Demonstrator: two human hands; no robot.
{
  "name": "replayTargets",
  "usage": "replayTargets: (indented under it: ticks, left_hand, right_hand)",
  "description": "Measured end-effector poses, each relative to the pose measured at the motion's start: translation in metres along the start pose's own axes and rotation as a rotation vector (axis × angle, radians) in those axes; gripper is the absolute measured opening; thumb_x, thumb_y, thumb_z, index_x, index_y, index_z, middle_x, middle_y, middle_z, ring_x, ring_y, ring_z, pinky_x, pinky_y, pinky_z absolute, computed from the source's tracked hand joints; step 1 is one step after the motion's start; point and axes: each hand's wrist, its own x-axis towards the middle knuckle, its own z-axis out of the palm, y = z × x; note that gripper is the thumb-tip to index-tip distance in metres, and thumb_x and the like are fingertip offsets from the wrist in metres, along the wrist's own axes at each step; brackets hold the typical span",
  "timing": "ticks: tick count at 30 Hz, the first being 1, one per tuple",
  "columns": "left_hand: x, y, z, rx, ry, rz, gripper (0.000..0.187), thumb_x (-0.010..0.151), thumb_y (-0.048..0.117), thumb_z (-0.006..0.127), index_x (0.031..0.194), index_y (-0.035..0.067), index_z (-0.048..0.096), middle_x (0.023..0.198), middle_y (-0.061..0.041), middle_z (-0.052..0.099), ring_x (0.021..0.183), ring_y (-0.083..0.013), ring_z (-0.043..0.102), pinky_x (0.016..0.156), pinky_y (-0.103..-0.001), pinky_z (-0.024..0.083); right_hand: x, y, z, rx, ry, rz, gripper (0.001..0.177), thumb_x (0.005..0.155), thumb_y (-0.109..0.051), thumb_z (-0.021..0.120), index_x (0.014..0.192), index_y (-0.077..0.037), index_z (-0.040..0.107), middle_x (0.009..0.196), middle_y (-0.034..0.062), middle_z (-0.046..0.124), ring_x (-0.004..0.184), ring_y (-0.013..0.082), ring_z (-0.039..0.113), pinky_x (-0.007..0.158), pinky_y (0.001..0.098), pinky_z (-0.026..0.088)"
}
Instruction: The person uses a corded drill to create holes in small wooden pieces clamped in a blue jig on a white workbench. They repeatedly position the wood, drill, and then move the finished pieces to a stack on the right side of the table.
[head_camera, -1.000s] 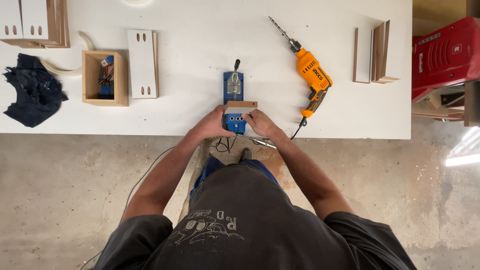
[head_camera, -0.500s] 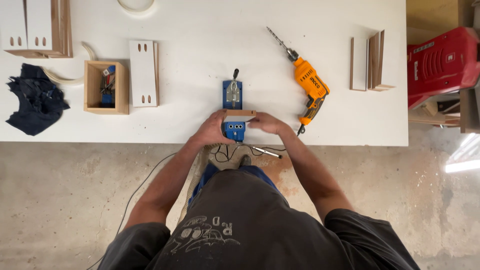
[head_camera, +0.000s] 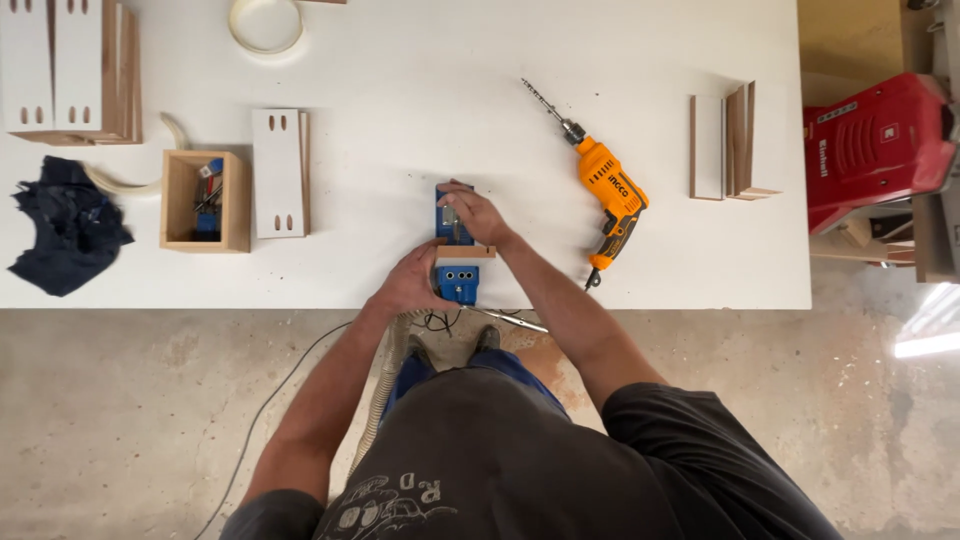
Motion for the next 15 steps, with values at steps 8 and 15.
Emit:
replayTargets:
  ticks: [8,15]
  left_hand:
    - [-0.010,0.036,-0.017,-0.062,0.025,-0.015,0.125,0.052,0.059,0.099,0.151,0.007,0.042,0.153,-0.019,0.050,0.143,-0.0375,0.046,0.124,-0.049,0.035]
    - [-0.011,0.057,-0.032,-0.006,-0.137,-0.256,0.121,0.053,0.069,0.094,0.144,0.004,0.049,0.138,-0.018,0.061,0.134,-0.0324,0.056,0.117,-0.046,0.044]
  right_hand:
    - [0.002,0.076,0.017,-0.304,0.092,-0.496,0.023,0.106,-0.034,0.057,0.113,-0.021,0.076,0.145,0.0016,0.061,0.137,0.0238,0.052,0.117,0.0378,0.038]
    - [-0.096,0.037,-0.106,-0.328,0.879,0.082,0.054,0.086,-0.021,0.086,0.136,-0.020,0.065,0.130,0.0044,0.061,0.133,0.0204,0.051,0.117,0.0364,0.035]
